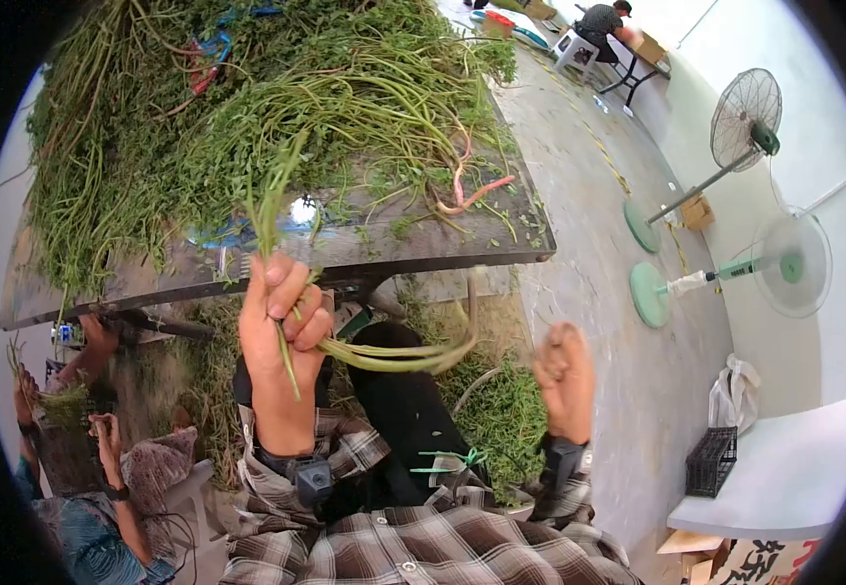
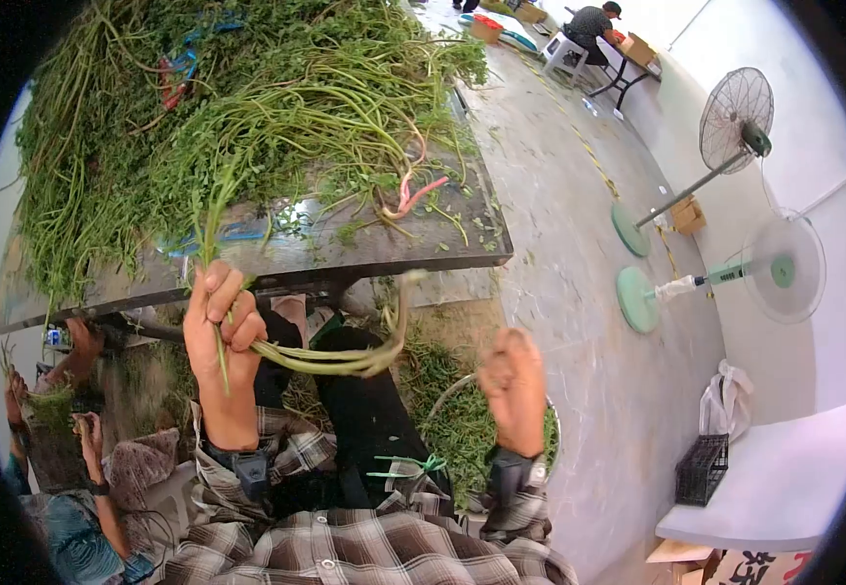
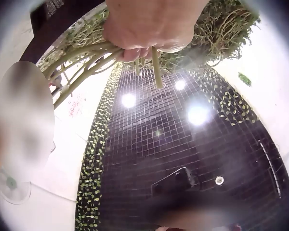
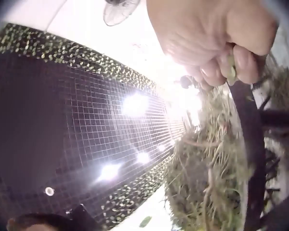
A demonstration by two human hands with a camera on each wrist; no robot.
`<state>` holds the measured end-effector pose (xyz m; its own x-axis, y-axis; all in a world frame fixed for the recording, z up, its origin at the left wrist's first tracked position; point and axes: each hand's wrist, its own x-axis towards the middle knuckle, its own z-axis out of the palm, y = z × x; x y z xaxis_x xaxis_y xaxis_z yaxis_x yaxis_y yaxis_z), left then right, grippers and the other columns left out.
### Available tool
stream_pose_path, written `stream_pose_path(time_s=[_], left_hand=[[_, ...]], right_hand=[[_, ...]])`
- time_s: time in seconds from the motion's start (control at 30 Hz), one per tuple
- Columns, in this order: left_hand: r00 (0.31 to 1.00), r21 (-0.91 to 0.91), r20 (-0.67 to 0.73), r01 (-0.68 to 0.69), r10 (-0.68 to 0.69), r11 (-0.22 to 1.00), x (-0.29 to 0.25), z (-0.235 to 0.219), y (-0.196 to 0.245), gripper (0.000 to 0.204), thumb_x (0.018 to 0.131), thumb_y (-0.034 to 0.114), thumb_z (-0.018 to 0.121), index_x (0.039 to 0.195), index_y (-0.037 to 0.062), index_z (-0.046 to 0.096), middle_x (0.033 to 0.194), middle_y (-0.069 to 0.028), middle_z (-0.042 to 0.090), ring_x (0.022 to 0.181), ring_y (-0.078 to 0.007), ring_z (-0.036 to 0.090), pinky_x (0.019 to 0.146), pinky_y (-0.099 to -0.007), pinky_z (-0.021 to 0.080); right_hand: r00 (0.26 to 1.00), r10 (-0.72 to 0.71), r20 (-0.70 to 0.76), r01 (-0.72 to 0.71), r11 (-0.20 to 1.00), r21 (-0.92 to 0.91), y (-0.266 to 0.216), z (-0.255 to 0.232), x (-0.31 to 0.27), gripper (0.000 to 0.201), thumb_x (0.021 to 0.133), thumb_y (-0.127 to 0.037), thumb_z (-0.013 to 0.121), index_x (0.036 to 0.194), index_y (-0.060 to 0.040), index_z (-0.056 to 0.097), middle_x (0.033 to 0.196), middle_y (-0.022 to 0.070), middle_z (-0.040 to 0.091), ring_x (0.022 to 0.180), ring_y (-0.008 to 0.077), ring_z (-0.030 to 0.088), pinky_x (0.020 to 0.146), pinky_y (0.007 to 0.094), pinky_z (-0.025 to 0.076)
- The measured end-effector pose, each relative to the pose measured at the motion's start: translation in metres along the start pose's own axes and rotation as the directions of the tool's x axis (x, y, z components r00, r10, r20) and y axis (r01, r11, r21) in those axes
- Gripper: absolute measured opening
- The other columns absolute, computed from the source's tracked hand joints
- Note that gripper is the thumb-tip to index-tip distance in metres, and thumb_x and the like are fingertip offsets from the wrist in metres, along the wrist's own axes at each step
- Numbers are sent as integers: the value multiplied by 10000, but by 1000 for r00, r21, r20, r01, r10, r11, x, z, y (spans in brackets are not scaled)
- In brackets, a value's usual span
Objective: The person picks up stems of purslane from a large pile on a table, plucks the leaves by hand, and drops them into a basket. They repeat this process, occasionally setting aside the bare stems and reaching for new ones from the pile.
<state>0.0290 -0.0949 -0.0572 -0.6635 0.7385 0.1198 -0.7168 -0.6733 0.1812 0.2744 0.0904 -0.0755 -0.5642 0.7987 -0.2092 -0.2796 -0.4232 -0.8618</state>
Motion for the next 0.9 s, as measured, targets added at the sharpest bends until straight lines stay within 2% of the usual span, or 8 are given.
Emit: stream_pose_path(time_s=[0.13,0.2,0.33,0.43,0.6,0.77,0.83,0.9], left_hand=[[999,10,-28,37,-37,999,-1,5,-6,273,1000,280,293,835,94,406,594,32,310,421,-56,202,344,-216,178],[997,54,-74,34,-30,998,-2,11,-9,273,996,289,311,819,108,413,581,43,298,414,-49,192,342,-206,174],[990,153,-97,114,-100,982,-1,12,-17,291,987,326,334,784,135,421,561,63,280,406,-32,175,339,-192,168],[986,297,-119,152,-121,943,-4,18,-27,316,983,355,336,766,135,401,559,69,277,408,-26,183,344,-180,185],[984,407,-94,179,-154,896,-7,19,-34,337,976,385,341,759,134,396,558,79,288,411,-16,194,349,-168,206],[978,479,-82,210,-194,852,-12,19,-31,370,954,418,393,763,101,420,571,63,325,441,-17,233,393,-165,221],[977,484,-82,212,-197,849,-13,19,-30,373,951,423,396,766,101,423,574,62,331,445,-17,240,398,-164,221],[973,510,-93,229,-211,829,-14,22,-29,372,950,424,401,771,99,425,579,59,342,449,-20,257,406,-163,228]], right_hand=[[985,-59,-164,23,977,-210,-6,-23,-5,129,902,-161,505,815,-69,484,583,-51,355,466,36,297,385,192,228],[990,-42,-133,13,978,-209,2,-20,-9,186,911,-213,517,802,-67,482,549,-60,317,447,27,272,384,172,227],[996,11,87,10,973,-233,-6,15,-28,152,902,-172,507,908,-23,541,609,-22,436,493,35,327,417,185,244],[965,89,246,31,895,-445,-16,62,-29,166,898,-154,513,969,-9,548,664,14,512,544,36,410,468,180,322],[858,-50,512,343,798,-496,14,113,-11,232,875,-139,557,1046,15,531,795,45,573,722,90,518,674,235,438],[845,-4,534,317,809,-495,21,128,-8,273,868,-117,569,1088,28,498,871,63,574,778,93,517,694,239,436],[858,97,504,104,929,-354,20,131,-8,261,874,-97,554,1093,31,491,894,51,565,786,86,512,686,234,432],[852,117,510,100,920,-378,21,134,-8,233,879,-87,542,1080,25,504,867,36,556,764,83,502,681,231,430]])
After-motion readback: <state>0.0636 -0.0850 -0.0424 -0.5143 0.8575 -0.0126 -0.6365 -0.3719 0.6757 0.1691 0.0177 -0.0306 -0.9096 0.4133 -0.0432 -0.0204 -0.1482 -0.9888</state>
